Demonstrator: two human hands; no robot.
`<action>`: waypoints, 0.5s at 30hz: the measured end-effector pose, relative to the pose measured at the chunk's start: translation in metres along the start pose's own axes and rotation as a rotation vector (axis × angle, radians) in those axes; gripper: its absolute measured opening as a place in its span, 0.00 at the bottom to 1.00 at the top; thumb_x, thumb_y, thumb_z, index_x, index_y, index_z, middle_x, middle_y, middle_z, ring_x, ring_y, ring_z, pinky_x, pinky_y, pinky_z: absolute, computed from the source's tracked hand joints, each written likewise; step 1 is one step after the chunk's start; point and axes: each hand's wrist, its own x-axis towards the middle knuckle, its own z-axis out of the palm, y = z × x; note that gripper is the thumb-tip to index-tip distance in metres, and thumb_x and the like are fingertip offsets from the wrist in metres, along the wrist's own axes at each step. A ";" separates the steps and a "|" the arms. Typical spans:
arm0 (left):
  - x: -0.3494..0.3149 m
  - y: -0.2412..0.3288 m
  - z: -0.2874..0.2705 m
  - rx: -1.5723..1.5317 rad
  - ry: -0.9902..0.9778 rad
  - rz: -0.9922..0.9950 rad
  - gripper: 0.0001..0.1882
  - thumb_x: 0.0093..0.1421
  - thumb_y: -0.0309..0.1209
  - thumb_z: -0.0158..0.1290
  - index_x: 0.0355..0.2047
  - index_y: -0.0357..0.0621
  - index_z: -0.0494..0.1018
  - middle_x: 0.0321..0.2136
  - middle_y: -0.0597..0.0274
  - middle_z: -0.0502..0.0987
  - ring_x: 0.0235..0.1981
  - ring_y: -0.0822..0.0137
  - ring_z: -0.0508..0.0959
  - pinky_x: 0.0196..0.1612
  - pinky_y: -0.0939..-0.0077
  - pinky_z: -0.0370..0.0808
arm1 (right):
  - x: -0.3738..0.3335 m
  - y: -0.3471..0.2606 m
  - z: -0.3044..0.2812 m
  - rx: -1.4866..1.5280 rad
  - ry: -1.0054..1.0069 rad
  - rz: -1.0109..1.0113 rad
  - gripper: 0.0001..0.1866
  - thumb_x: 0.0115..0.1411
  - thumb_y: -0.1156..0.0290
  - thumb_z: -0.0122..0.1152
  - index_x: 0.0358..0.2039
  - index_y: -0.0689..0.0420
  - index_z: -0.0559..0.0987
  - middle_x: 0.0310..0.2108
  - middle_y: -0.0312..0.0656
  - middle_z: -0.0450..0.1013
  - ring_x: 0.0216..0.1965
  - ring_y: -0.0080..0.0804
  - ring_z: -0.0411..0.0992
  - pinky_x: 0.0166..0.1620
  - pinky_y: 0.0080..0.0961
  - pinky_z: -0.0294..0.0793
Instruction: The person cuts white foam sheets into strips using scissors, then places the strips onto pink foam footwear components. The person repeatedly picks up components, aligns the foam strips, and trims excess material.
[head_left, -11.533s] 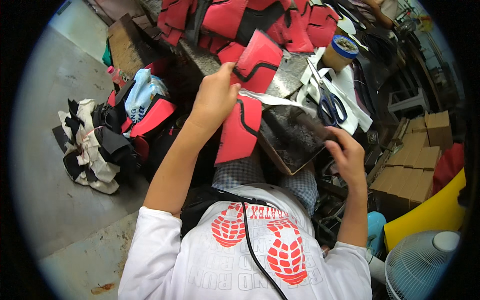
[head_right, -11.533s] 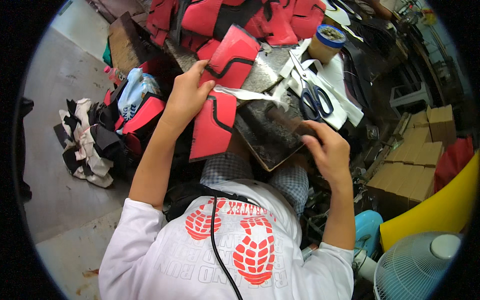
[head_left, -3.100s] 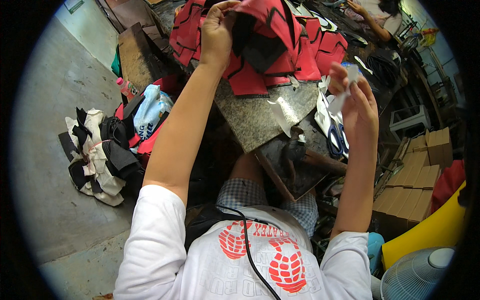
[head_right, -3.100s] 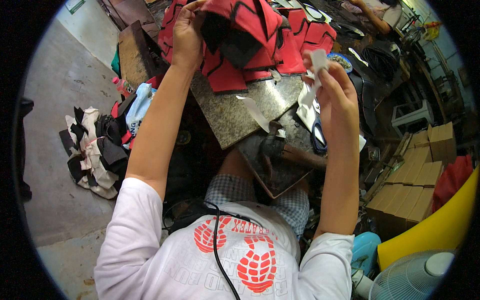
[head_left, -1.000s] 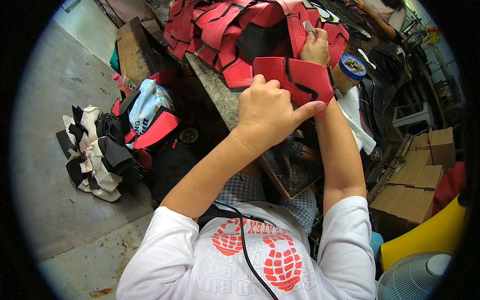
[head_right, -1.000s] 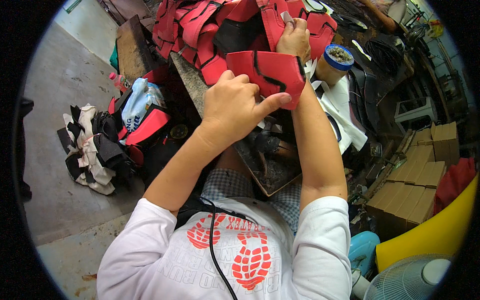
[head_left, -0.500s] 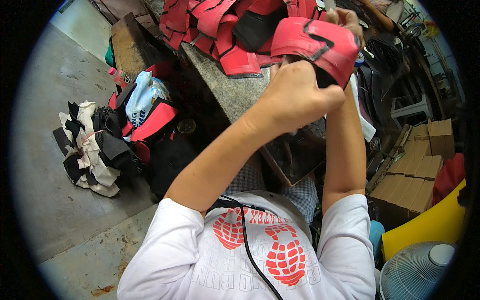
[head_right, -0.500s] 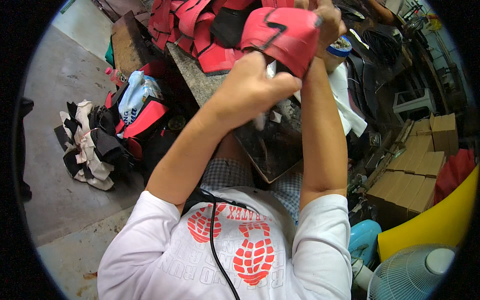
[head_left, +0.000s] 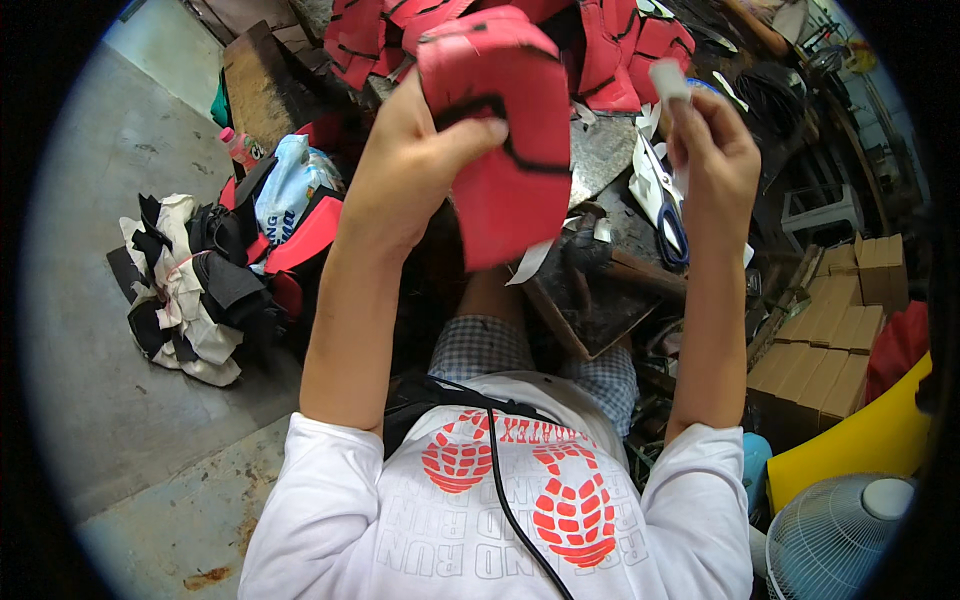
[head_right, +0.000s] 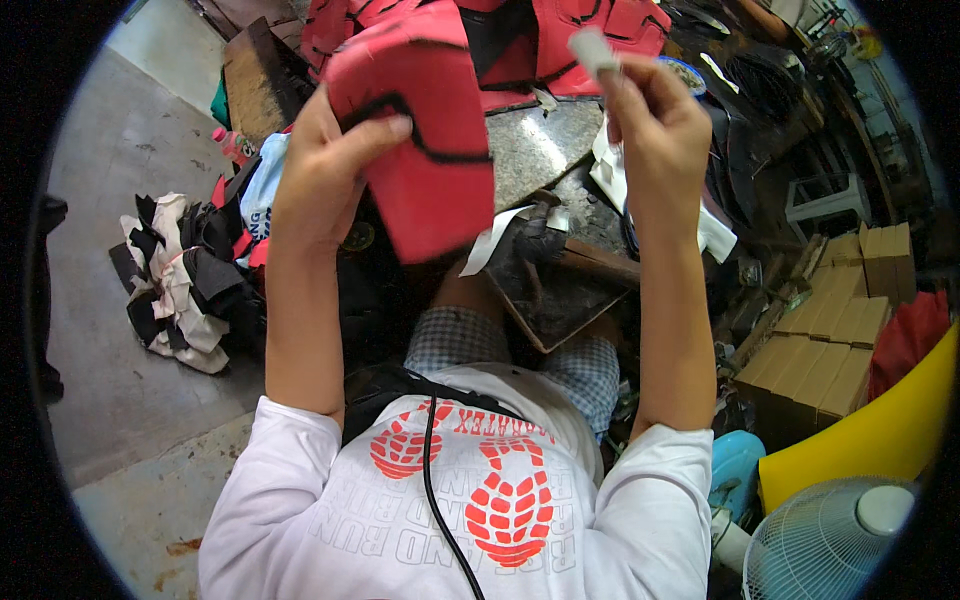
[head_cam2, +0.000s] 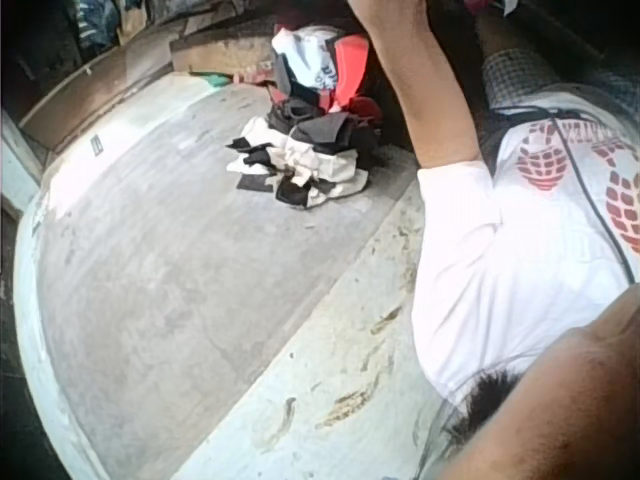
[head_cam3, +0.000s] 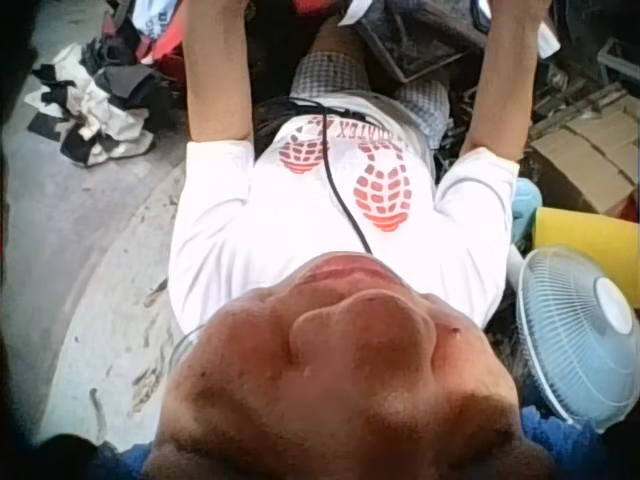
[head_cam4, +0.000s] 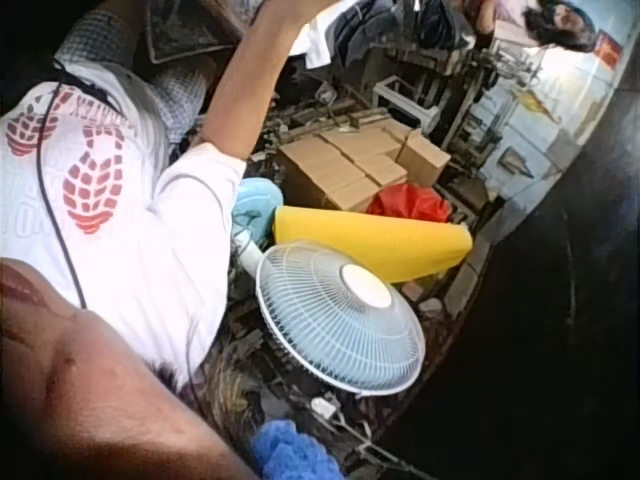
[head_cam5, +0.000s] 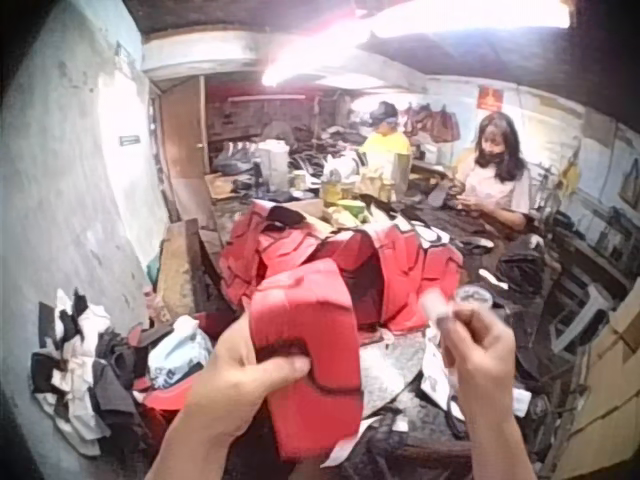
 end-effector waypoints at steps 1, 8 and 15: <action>-0.006 -0.002 -0.005 -0.022 -0.022 0.003 0.25 0.53 0.23 0.56 0.54 0.36 0.70 0.45 0.61 0.78 0.47 0.67 0.77 0.55 0.71 0.71 | -0.015 -0.003 -0.001 0.027 -0.015 0.077 0.09 0.61 0.70 0.64 0.39 0.61 0.81 0.25 0.29 0.73 0.23 0.13 0.65 0.26 0.11 0.60; -0.036 -0.022 0.017 -0.297 -0.091 -0.172 0.23 0.55 0.21 0.55 0.53 0.36 0.69 0.46 0.61 0.77 0.47 0.71 0.77 0.51 0.75 0.74 | -0.055 -0.010 0.020 0.070 -0.281 0.035 0.07 0.60 0.77 0.64 0.38 0.64 0.80 0.28 0.29 0.73 0.29 0.11 0.67 0.30 0.11 0.65; -0.036 -0.005 0.010 -0.285 0.015 -0.374 0.15 0.60 0.33 0.60 0.43 0.36 0.77 0.36 0.58 0.82 0.33 0.72 0.82 0.37 0.77 0.80 | -0.054 -0.023 0.021 0.058 -0.479 0.150 0.07 0.60 0.74 0.63 0.36 0.65 0.80 0.28 0.30 0.74 0.31 0.12 0.68 0.34 0.12 0.67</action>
